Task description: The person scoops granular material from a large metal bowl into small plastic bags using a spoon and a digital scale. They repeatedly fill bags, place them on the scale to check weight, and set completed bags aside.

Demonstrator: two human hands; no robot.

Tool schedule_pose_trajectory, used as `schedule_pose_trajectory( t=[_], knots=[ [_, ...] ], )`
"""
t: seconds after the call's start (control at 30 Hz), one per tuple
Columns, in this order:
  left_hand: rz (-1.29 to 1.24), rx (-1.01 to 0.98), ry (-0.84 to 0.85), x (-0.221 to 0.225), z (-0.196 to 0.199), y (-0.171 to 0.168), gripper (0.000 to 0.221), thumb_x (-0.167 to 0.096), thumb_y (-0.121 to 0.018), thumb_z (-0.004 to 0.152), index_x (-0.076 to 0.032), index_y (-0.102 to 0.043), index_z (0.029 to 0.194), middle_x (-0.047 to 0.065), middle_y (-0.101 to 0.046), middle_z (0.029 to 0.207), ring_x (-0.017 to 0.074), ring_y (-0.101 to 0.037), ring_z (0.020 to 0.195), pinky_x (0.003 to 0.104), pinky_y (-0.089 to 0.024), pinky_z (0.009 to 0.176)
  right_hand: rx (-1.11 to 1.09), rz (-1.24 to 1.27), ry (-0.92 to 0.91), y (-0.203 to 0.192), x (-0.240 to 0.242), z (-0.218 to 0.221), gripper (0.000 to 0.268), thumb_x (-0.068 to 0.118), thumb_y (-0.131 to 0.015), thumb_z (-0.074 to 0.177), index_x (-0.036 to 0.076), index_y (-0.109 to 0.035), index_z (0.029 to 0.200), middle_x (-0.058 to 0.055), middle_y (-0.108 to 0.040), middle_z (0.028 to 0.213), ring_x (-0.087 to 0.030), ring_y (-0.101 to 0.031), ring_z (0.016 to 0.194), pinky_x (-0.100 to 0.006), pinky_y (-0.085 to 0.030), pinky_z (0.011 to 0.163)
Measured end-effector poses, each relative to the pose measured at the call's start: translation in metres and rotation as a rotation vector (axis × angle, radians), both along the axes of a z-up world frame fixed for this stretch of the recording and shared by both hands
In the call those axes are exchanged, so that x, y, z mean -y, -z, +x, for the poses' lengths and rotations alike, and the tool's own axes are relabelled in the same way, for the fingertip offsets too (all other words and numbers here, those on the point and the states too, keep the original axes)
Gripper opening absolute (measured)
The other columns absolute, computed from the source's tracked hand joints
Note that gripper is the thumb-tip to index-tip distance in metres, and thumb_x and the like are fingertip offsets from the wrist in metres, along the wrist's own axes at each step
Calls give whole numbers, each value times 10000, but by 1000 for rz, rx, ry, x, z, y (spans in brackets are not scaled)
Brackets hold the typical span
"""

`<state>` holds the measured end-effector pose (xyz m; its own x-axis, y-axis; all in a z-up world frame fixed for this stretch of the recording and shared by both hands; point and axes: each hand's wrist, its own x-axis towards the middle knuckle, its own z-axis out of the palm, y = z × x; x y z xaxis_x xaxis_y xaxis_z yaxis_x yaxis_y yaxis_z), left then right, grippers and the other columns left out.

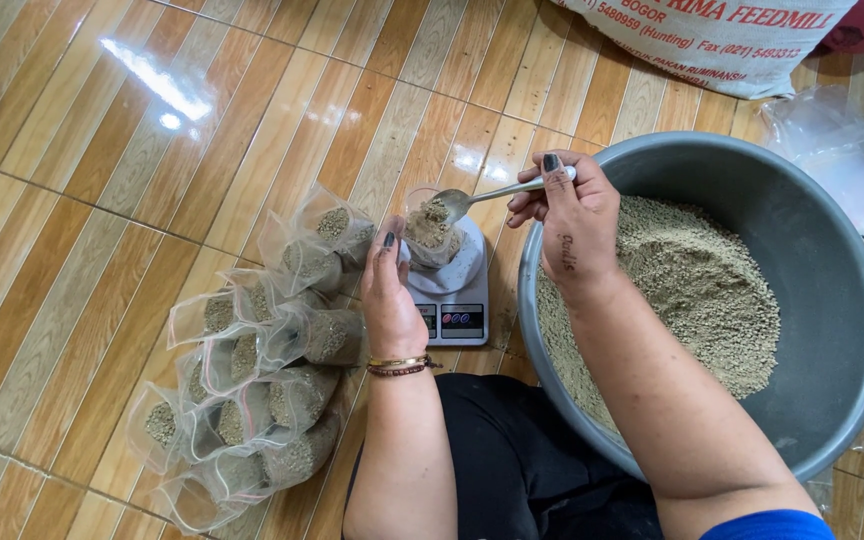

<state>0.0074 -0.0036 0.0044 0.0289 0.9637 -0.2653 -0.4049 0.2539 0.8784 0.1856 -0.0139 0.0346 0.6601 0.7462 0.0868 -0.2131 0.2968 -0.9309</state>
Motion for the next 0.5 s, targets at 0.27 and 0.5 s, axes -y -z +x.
schedule_pose_trajectory(
  t=[0.27,0.5],
  knots=[
    [-20,12,-19,-1,-1,-3,477,-303,-511,1011,-78,-525,1432,163,-498,1498,312,-303,1480,517,-110,1187,-71,-12,11,-2,2,3,151,72,-522,1037,-56,-602,1041,-232,-662,813,-273,-698,595,-336,-625,445],
    [-2,31,-26,-1,-4,3,513,-333,-488,1023,-67,-484,1461,195,-465,1522,347,-281,1494,535,-94,1178,-93,-3,17,-8,4,-1,144,63,-525,1031,-60,-602,1041,-243,-664,820,-280,-701,602,-333,-622,450]
  ],
)
